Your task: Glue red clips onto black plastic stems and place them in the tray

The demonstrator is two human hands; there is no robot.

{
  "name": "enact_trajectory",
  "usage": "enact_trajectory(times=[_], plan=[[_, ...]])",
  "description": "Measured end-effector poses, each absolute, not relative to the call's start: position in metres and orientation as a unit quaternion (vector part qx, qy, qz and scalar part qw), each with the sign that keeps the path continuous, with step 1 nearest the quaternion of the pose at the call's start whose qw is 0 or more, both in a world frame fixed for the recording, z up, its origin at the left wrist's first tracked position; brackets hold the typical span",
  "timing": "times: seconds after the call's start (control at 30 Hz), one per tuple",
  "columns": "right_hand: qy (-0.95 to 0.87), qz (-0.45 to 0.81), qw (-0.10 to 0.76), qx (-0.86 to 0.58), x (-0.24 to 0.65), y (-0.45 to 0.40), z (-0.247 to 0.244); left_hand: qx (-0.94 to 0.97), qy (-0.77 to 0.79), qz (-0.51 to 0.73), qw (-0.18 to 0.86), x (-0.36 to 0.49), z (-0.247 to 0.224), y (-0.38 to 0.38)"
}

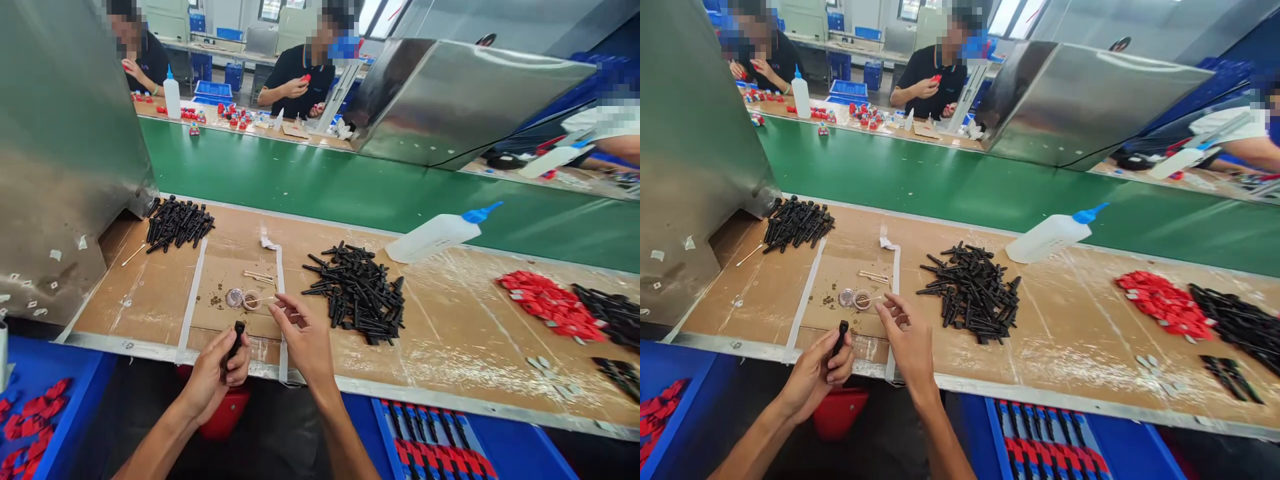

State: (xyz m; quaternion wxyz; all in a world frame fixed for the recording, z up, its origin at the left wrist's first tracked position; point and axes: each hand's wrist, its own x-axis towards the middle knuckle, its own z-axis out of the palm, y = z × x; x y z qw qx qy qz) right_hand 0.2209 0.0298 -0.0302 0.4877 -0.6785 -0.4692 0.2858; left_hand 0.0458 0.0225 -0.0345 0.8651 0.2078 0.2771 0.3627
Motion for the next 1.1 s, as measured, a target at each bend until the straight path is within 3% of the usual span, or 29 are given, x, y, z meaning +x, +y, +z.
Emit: enact_trajectory(times=[0.57,1.1], plan=[[-0.565,0.139,0.488,-0.650,0.209,0.041,-0.029,0.177,0.250,0.330,0.893,0.046,-0.040,0.034],[-0.554,0.104,0.532,-0.632,0.210,0.043,-0.031,0.176,0.260,0.338,0.887,0.050,-0.034,0.037]])
